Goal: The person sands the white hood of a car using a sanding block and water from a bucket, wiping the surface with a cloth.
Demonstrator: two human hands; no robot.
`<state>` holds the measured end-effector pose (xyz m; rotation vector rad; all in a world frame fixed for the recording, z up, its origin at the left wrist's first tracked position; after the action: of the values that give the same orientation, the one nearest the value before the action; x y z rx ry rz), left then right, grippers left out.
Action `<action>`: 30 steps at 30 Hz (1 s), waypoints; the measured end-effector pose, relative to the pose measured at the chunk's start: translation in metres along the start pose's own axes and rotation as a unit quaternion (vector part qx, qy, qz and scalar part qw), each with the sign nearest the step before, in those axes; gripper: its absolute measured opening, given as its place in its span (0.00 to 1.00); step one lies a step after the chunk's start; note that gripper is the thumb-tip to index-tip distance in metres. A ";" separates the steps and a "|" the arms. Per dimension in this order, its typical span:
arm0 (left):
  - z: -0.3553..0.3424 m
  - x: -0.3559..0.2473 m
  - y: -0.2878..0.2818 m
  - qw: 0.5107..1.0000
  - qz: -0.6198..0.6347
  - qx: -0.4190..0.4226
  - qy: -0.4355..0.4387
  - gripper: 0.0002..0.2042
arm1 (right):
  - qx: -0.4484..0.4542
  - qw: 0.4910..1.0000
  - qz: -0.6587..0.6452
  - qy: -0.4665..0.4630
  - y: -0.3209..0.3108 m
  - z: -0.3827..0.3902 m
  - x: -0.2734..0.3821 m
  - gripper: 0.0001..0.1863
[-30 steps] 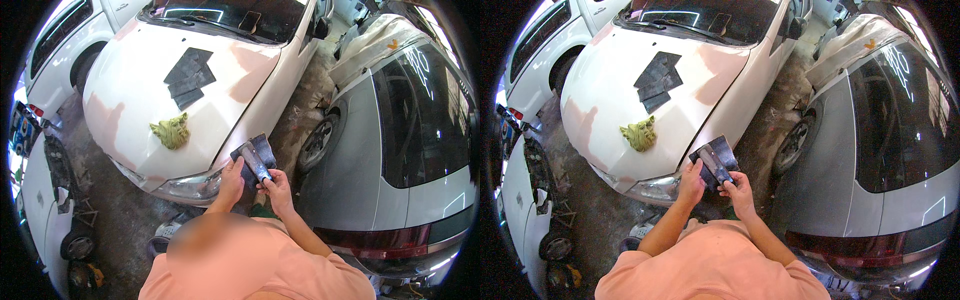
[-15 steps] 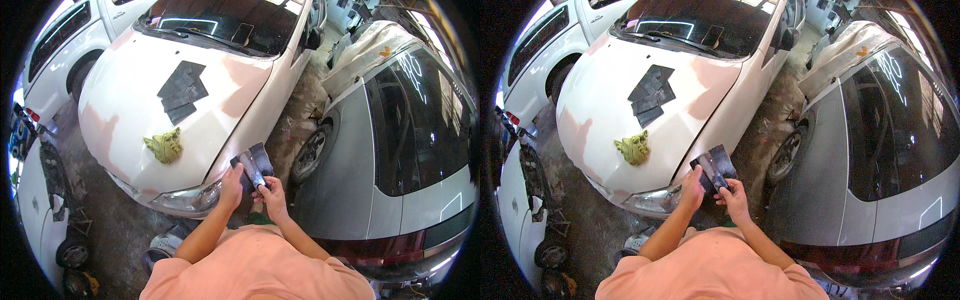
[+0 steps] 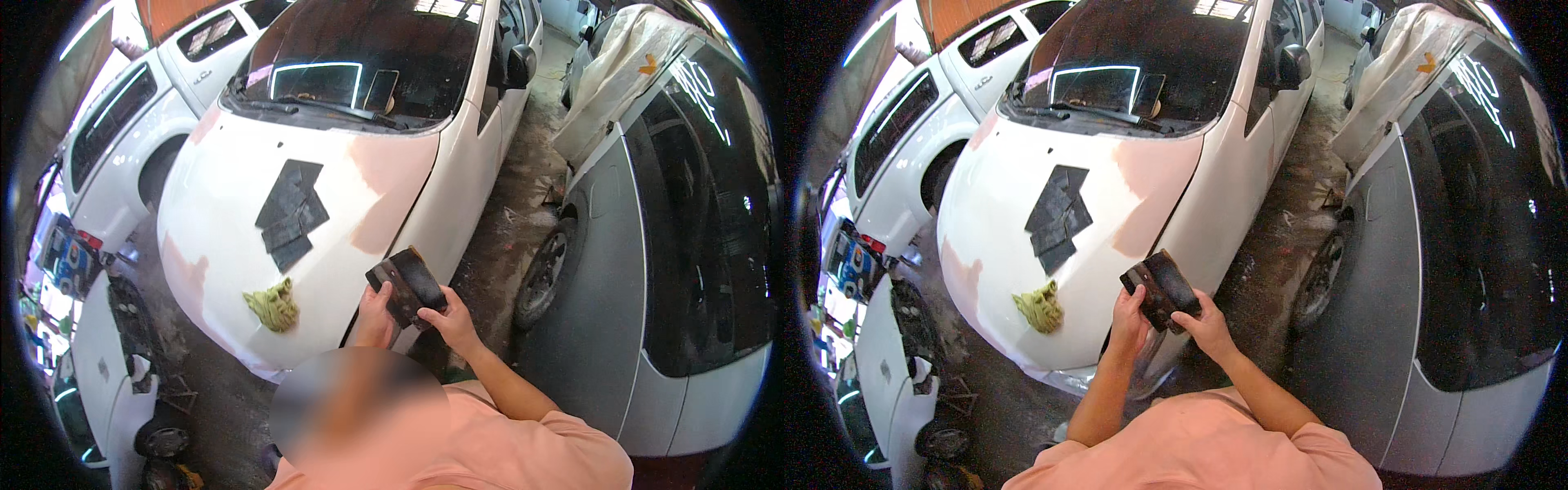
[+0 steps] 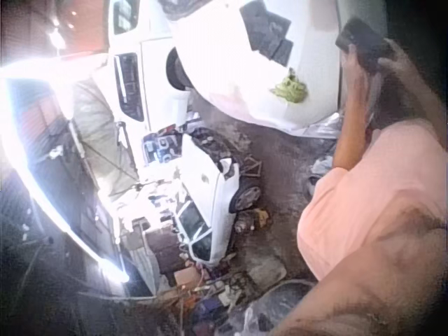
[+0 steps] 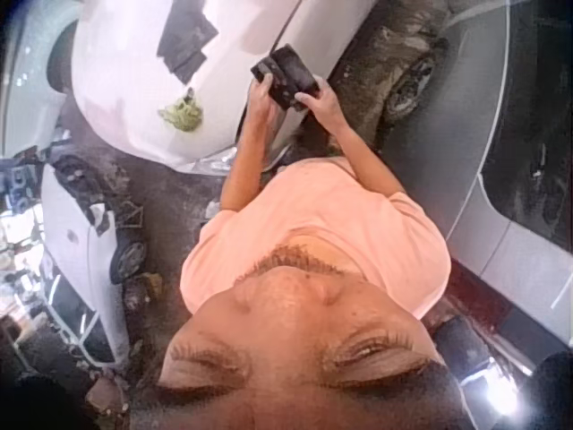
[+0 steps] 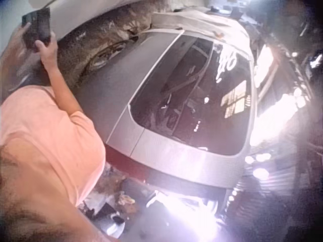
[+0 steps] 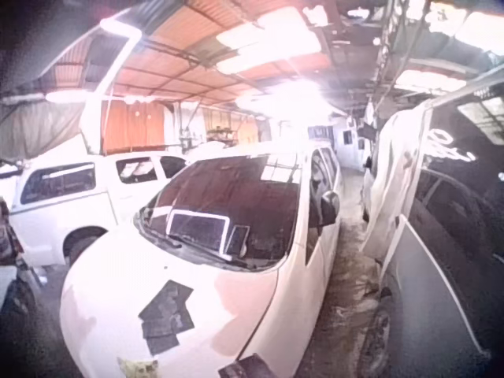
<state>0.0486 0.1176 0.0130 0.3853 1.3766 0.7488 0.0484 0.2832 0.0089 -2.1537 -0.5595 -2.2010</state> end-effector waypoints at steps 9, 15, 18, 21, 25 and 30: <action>-0.125 0.010 0.038 0.992 0.018 -0.104 0.073 0.11 | -0.034 0.901 0.308 -0.302 -0.028 -0.102 0.047 0.23; -0.162 -0.027 0.089 0.932 -0.195 -0.217 0.215 0.25 | -0.039 0.877 0.325 -0.351 -0.033 -0.158 0.051 0.26; -0.184 -0.040 0.090 0.910 -0.269 -0.241 0.203 0.24 | -0.007 0.897 0.295 -0.329 -0.031 -0.176 0.046 0.30; -0.193 -0.072 0.086 0.858 -0.419 -0.197 0.222 0.22 | 0.038 0.895 0.296 -0.331 -0.031 -0.183 0.071 0.34; -0.188 -0.073 0.106 0.630 -0.707 -0.105 0.303 0.22 | -0.006 0.829 0.377 -0.414 -0.086 -0.278 0.092 0.37; -0.191 -0.057 0.113 0.499 -0.781 -0.037 0.372 0.23 | -0.064 0.772 0.449 -0.445 -0.097 -0.426 0.179 0.34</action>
<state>-0.1653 0.1265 0.0936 -1.3905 1.7518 -0.7292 -0.3971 0.3062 0.1638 -2.5906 0.5975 -0.6879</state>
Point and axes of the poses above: each hand's wrist, its own z-axis away from the middle knuckle, its own y-axis out of the palm, x = y × z, the point moved 9 cm from there along -z, towards the middle knuckle, and after that the axes turned 2 degrees about -x, right-handed, at the moved point
